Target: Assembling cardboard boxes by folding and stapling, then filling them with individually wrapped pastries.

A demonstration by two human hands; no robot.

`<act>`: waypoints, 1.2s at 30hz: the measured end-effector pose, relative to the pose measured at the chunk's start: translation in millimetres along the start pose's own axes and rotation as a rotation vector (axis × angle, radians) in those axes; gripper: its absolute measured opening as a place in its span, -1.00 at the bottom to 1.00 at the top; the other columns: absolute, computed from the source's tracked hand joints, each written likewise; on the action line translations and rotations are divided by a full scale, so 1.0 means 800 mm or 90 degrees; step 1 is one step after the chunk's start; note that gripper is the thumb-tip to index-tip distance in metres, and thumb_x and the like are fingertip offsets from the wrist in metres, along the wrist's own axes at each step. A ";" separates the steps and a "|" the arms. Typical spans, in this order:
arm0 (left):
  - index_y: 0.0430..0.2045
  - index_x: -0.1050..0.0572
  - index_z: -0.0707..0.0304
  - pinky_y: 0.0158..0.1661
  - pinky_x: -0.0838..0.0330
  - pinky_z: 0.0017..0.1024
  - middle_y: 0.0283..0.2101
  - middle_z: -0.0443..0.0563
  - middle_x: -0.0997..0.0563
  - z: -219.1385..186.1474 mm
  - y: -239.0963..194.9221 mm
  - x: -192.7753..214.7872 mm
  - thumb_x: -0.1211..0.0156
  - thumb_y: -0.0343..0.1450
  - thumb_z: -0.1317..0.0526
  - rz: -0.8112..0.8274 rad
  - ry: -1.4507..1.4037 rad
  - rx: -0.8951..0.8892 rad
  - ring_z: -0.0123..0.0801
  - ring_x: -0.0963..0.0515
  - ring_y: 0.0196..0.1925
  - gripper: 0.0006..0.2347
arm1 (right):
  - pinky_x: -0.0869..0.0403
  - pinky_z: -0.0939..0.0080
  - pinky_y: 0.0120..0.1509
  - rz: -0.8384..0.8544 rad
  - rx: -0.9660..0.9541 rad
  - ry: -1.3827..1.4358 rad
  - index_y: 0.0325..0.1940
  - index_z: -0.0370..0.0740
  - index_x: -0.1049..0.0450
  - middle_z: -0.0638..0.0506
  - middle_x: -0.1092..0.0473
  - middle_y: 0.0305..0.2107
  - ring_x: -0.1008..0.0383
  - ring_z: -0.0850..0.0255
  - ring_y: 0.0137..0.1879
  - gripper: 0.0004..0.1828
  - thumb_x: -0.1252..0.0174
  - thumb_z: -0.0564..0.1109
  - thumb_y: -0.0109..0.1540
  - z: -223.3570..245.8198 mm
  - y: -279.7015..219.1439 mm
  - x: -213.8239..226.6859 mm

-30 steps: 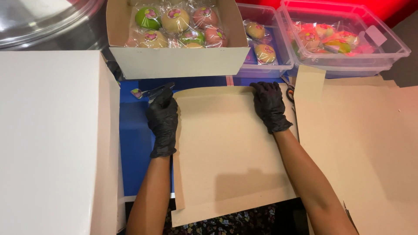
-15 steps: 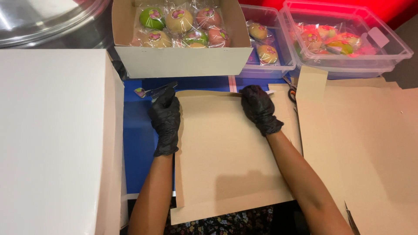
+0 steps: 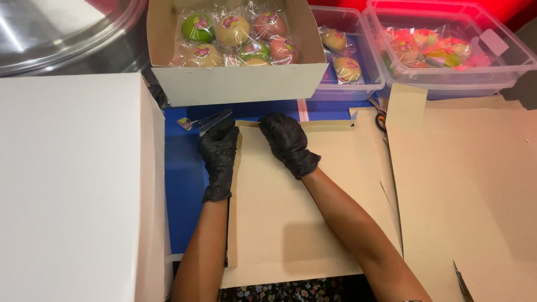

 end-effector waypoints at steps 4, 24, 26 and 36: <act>0.08 -0.54 0.28 0.26 -0.43 -0.17 0.09 0.14 -0.61 0.063 0.032 0.016 -0.39 0.40 0.20 0.062 -0.049 0.012 -0.16 -0.52 0.23 -0.63 | -0.57 -0.03 -0.16 -0.015 0.023 -0.006 -0.19 -0.07 -0.56 -0.09 -0.49 -0.42 -0.56 -0.12 -0.24 -0.84 -0.26 0.01 0.25 0.043 0.008 0.005; -0.40 -0.65 -0.25 -0.27 -0.62 -0.43 -0.46 -0.29 -0.70 -0.014 -0.040 0.005 -0.36 0.28 -0.02 -0.227 0.220 -0.046 -0.38 -0.73 -0.29 -0.89 | -0.28 -0.06 0.48 0.311 -0.169 0.401 0.35 -0.21 -0.33 -0.26 -0.36 0.17 -0.32 -0.12 0.37 -0.19 -0.26 0.30 0.17 0.001 0.088 -0.204; -0.30 -0.69 0.10 -0.22 -0.61 -0.21 -0.36 0.11 -0.73 -0.023 -0.049 0.004 -0.38 0.31 0.07 -0.221 0.245 -0.079 0.01 -0.71 -0.18 -0.80 | -0.38 0.01 0.38 0.126 0.288 -0.064 0.25 0.16 -0.47 0.03 -0.51 0.02 -0.45 0.06 0.25 -0.31 -0.22 0.45 0.14 -0.053 0.070 -0.286; -0.21 -0.62 0.31 0.08 -0.48 -0.30 -0.10 0.10 -0.65 0.032 -0.017 0.001 -0.24 0.34 0.40 -0.079 -0.603 0.114 -0.08 -0.62 -0.08 -0.82 | -0.50 0.09 0.23 -0.052 0.324 0.068 0.38 0.02 -0.36 0.06 -0.43 0.08 -0.49 0.05 0.18 -0.50 -0.12 0.07 0.35 0.106 0.034 0.003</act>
Point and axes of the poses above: each hand's wrist, its own y-axis towards the middle knuckle, its own x-axis out of the back of the hand, z = x × y, the point moved 2 cm from there along y, towards the middle knuckle
